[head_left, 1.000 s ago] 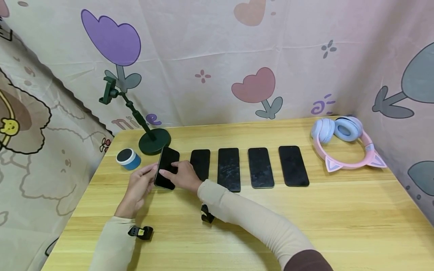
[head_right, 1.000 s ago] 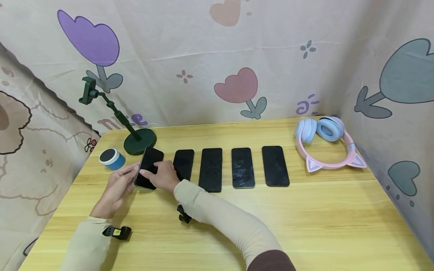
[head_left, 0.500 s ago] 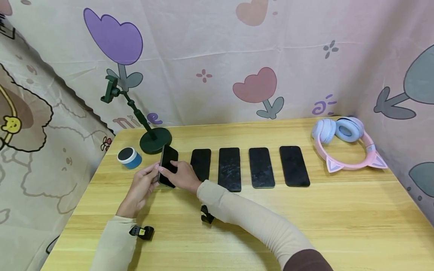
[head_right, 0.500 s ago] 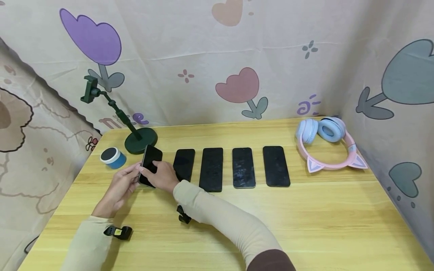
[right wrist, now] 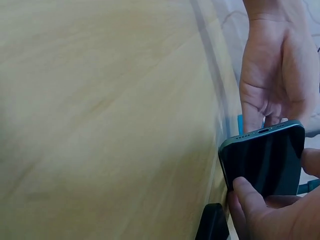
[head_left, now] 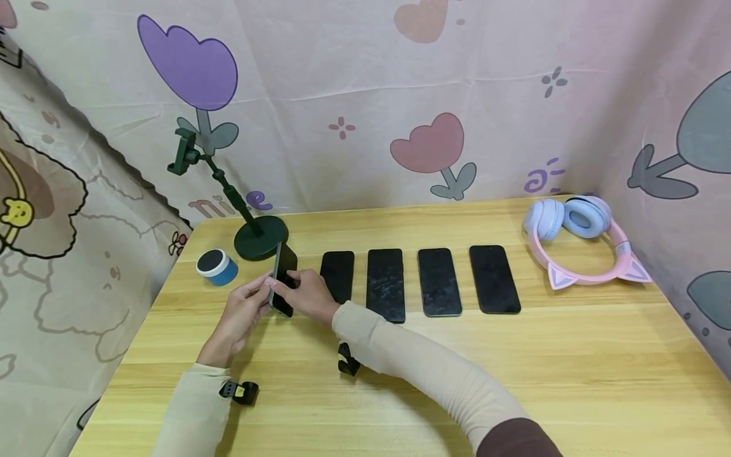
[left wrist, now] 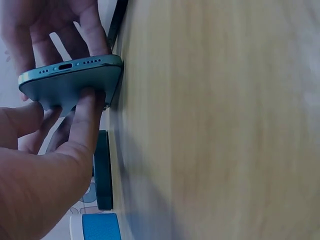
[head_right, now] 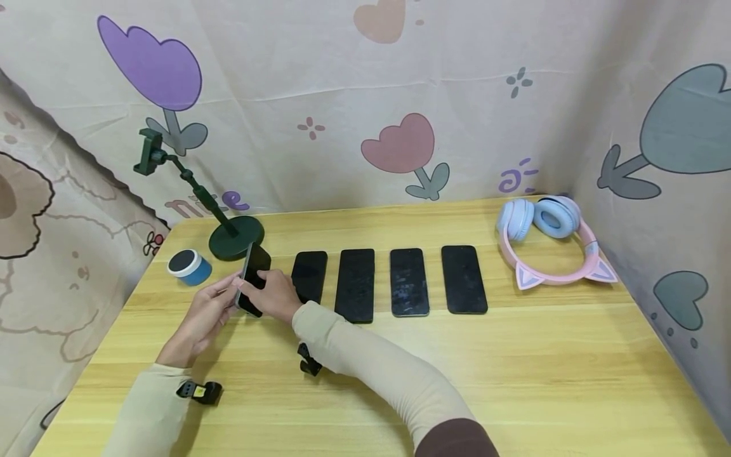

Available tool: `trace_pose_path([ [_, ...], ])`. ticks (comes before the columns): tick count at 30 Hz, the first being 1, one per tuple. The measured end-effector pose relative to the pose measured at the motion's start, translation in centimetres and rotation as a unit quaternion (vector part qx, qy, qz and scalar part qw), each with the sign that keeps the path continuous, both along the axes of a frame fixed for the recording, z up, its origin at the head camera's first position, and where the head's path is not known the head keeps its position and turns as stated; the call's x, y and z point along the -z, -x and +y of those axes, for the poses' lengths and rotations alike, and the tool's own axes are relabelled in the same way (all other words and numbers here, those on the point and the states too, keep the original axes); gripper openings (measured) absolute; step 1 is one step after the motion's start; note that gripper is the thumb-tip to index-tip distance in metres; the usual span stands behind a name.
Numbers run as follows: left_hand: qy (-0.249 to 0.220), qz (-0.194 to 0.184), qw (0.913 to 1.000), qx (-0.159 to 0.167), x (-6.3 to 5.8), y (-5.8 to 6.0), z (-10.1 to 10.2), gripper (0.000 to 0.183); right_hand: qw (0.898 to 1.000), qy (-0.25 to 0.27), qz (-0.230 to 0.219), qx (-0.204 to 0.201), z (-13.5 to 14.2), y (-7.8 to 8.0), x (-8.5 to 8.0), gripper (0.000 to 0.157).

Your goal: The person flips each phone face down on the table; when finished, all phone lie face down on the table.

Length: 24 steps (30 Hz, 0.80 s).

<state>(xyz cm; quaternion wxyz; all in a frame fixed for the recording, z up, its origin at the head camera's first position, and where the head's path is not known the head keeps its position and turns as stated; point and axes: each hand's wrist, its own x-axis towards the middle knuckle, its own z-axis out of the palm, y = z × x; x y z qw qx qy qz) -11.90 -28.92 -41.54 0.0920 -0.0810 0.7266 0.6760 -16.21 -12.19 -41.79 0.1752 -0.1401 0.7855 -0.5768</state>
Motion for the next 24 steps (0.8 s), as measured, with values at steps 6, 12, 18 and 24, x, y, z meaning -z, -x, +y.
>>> trace_pose_path([
  [6, 0.036, 0.007, 0.9993, 0.006, 0.21, 0.09, 0.16, 0.056, 1.000, 0.017, -0.021, 0.012, -0.08, -0.02, -0.31, 0.059],
  [12, 0.069, 0.011, 0.9975, 0.005, 0.14, 0.14, 0.43, 0.054, 0.999, 0.039, -0.025, 0.023, -0.15, 0.05, -0.45, 0.051],
  [18, 0.092, 0.021, 0.9956, 0.001, 0.16, 0.16, 0.80, 0.051, 0.996, 0.078, -0.032, 0.024, -0.06, 0.09, -0.57, 0.043],
  [24, 0.102, 0.029, 0.9943, 0.006, 0.33, 0.14, 0.97, 0.051, 0.995, 0.078, -0.036, 0.042, 0.15, 0.09, -0.96, 0.038],
])
